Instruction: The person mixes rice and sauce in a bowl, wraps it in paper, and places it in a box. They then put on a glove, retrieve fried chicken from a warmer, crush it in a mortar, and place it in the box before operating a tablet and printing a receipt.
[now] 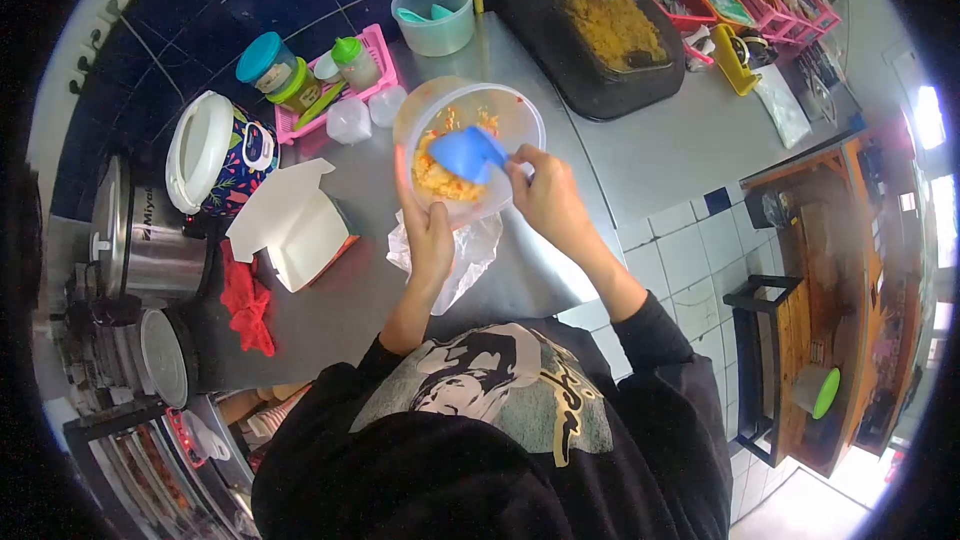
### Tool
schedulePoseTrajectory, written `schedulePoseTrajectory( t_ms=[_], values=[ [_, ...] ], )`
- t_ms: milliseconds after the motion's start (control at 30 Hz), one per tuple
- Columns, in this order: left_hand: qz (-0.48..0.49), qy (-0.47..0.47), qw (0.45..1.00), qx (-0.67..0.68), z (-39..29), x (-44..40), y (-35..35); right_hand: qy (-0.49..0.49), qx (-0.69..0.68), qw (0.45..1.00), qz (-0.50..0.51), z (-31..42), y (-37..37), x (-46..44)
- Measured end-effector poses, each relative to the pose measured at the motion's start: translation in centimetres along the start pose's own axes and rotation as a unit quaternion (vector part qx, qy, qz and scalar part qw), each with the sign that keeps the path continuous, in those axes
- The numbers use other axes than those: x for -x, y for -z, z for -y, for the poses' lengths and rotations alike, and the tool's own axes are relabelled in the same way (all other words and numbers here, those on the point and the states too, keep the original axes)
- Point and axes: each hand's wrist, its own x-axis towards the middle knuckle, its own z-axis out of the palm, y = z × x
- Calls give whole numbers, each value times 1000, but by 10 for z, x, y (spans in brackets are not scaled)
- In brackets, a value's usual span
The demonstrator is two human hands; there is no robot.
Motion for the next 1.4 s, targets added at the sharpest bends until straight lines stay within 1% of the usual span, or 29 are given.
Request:
schedulePoseTrajectory(
  t_ms=[67, 100, 133, 200, 233, 333, 400, 433, 467, 500, 533, 567, 600, 667, 800, 900, 1000, 1033, 1100, 1133, 1200, 1233, 1300, 1333, 1400],
  values=[
    [2, 1, 997, -76, 1, 4, -7, -54, -101, 992, 55, -3, -8, 2],
    [14, 11, 999, -44, 6, 6, -9, -151, -164, 970, 93, 0, -10, 4],
    [12, 13, 998, -61, 7, 9, -11, -202, -223, 948, 108, 3, -8, 4],
    [9, 17, 995, -98, 6, 13, -13, -298, -338, 882, 137, 10, -4, 2],
    [12, 14, 994, -110, 5, 14, -14, -324, -404, 842, 149, 3, -5, 2],
    [15, 0, 991, -129, 5, 13, -15, -377, -539, 736, 157, -8, -1, -1],
    [15, -12, 992, -127, 7, 12, -13, -394, -602, 684, 124, -6, -1, 2],
    [11, 8, 996, -84, 6, 11, -13, -401, -631, 655, 108, -5, -1, 4],
    [7, 27, 999, -41, 6, 8, -16, -359, -569, 737, 57, 0, -4, 6],
    [5, 36, 999, -5, 5, 6, -17, -311, -500, 808, 4, 6, -10, 10],
    [3, 46, 998, 32, 4, 4, -18, -258, -423, 867, -51, 10, -13, 13],
    [3, 45, 997, 62, 4, 2, -20, -147, -228, 957, -98, 10, -15, 14],
    [3, 44, 995, 92, 3, 1, -21, -86, -153, 978, -111, 12, -13, 16],
    [-2, 71, 985, 157, -4, -2, -22, 36, -1, 991, -131, 21, -3, 21],
    [-24, 118, 958, 261, -9, 1, -22, 82, 19, 988, -130, 42, 18, 26],
    [10, 88, 970, 225, -12, 5, -24, 65, 151, 985, -44, 30, -1, 28],
    [9, 112, 973, 201, -14, 7, -22, 57, 126, 990, -32, 25, 6, 11],
    [14, 105, 973, 207, -11, 7, -21, 88, 107, 989, -55, 25, 15, 5],
    [17, 93, 971, 218, -2, 9, -18, 26, 66, 996, -56, 50, 39, 7],
    [10, 105, 967, 233, -3, 9, -17, -12, 49, 997, -63, 62, 46, 12],
    [3, 130, 956, 263, -6, 7, -18, 13, 119, 991, -58, 53, 32, 19],
    [16, 114, 965, 237, -2, 7, -16, 22, 153, 986, -59, 44, 21, 22],
    [40, 80, 978, 188, 5, 4, -15, 51, 134, 988, -65, 31, 11, 16],
    [34, 96, 971, 218, 7, 6, -16, 62, 131, 988, -59, 27, 14, 13],
    [23, 131, 952, 274, -4, 10, -18, 32, 111, 992, -48, 43, 31, 15]
  ],
)
